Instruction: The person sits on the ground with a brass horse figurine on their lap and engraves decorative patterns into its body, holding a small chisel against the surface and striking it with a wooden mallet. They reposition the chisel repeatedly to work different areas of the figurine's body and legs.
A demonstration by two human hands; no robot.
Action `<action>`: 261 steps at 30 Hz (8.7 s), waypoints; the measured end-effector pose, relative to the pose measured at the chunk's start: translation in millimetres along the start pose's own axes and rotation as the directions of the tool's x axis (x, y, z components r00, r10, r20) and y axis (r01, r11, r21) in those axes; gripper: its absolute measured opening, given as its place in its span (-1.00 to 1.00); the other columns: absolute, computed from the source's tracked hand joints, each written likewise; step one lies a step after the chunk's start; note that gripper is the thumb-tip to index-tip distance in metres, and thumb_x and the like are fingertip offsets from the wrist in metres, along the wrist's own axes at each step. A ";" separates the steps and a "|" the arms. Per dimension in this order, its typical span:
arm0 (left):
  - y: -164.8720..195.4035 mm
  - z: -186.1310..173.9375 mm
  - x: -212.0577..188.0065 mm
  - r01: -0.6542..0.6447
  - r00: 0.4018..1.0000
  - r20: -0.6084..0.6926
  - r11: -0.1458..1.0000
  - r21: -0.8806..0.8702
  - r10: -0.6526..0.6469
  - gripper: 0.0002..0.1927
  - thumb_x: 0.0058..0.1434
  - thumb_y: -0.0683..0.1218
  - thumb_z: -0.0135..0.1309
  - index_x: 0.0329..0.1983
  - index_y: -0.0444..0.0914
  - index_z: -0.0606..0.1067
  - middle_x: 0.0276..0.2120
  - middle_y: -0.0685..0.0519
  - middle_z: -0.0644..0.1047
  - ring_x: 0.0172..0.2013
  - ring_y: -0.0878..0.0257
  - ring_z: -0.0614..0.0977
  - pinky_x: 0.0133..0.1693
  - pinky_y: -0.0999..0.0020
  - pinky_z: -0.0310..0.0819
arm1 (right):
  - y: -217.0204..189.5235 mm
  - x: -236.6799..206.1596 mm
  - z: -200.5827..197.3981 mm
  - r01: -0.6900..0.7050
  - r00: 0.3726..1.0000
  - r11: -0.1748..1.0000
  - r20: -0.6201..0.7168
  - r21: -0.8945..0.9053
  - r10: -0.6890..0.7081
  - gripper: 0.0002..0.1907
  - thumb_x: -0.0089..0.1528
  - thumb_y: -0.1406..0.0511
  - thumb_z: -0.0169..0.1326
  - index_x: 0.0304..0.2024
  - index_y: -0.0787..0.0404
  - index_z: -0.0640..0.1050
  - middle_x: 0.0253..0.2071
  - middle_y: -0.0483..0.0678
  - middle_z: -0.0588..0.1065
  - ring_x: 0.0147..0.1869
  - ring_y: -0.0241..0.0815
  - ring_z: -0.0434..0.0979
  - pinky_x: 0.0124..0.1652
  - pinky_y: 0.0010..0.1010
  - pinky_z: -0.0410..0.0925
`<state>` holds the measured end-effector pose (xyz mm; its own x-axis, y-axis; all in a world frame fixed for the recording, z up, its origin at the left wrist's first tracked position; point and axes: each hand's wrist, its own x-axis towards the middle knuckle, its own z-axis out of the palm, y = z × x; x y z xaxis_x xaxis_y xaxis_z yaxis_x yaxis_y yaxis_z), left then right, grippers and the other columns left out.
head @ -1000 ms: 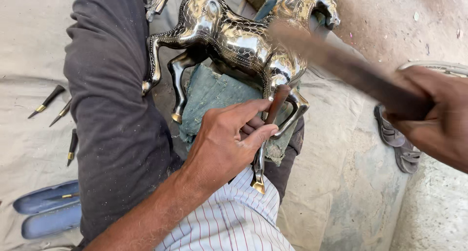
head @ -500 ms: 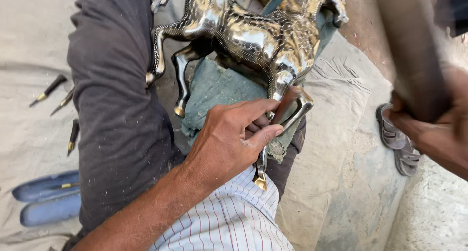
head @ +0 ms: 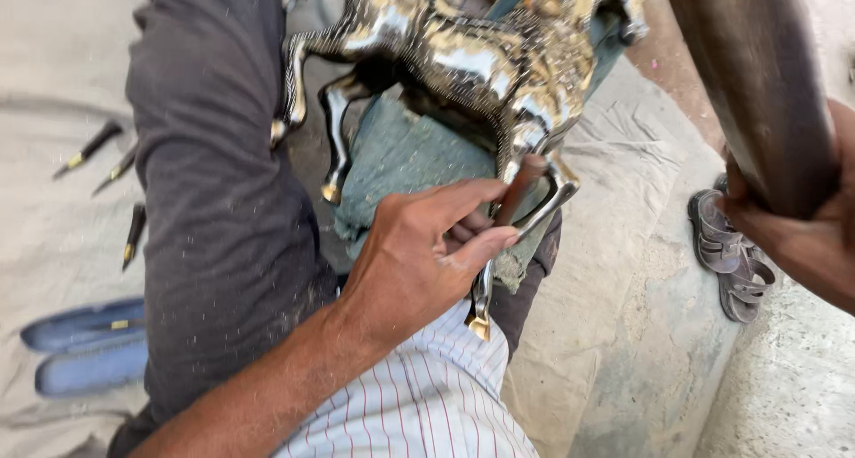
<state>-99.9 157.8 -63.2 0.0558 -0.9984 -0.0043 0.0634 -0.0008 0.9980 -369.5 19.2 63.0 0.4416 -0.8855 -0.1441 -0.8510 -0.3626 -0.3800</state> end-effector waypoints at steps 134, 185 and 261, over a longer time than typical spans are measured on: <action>-101.3 -106.7 175.1 0.227 0.969 -0.238 0.625 0.747 -0.068 -0.70 0.47 0.00 -0.15 -0.06 -0.36 0.38 -0.22 -0.41 0.58 -0.14 -0.40 0.59 -0.08 -0.29 0.39 | -54.2 -64.6 201.9 -0.216 0.973 0.185 0.196 0.959 0.120 -0.30 0.16 0.42 0.27 0.34 0.42 0.36 -0.18 0.06 0.58 -0.17 -0.28 0.55 -0.15 -0.48 0.47; -5.2 -11.8 141.3 -0.507 0.721 0.447 -0.036 0.861 0.529 -0.83 0.42 -0.13 0.11 -0.03 -0.32 0.52 -0.13 -0.07 0.55 -0.09 0.05 0.59 -0.06 0.11 0.56 | 48.7 -137.3 297.0 -0.223 0.834 0.302 0.021 0.927 0.551 -0.70 0.21 0.50 0.03 0.01 0.39 0.50 -0.16 0.02 0.57 -0.11 -0.21 0.61 -0.12 -0.38 0.53; 31.4 37.0 36.6 0.223 0.878 0.442 0.974 -0.041 -0.182 -0.61 0.20 -0.18 0.27 0.12 -0.28 0.57 -0.25 0.13 0.65 -0.23 0.47 0.66 -0.22 0.51 0.66 | 80.6 -170.8 237.1 -0.121 0.885 0.457 -0.113 0.881 0.452 -0.67 0.11 0.55 0.27 -0.14 0.23 0.48 -0.19 -0.02 0.54 -0.09 -0.23 0.59 -0.11 -0.36 0.51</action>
<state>-132.8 119.1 -29.7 -0.4029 -0.9015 -0.1576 0.1149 -0.2207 0.9686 -446.1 210.1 -159.7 -0.0258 -0.9803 -0.1959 -0.1922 0.1971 -0.9614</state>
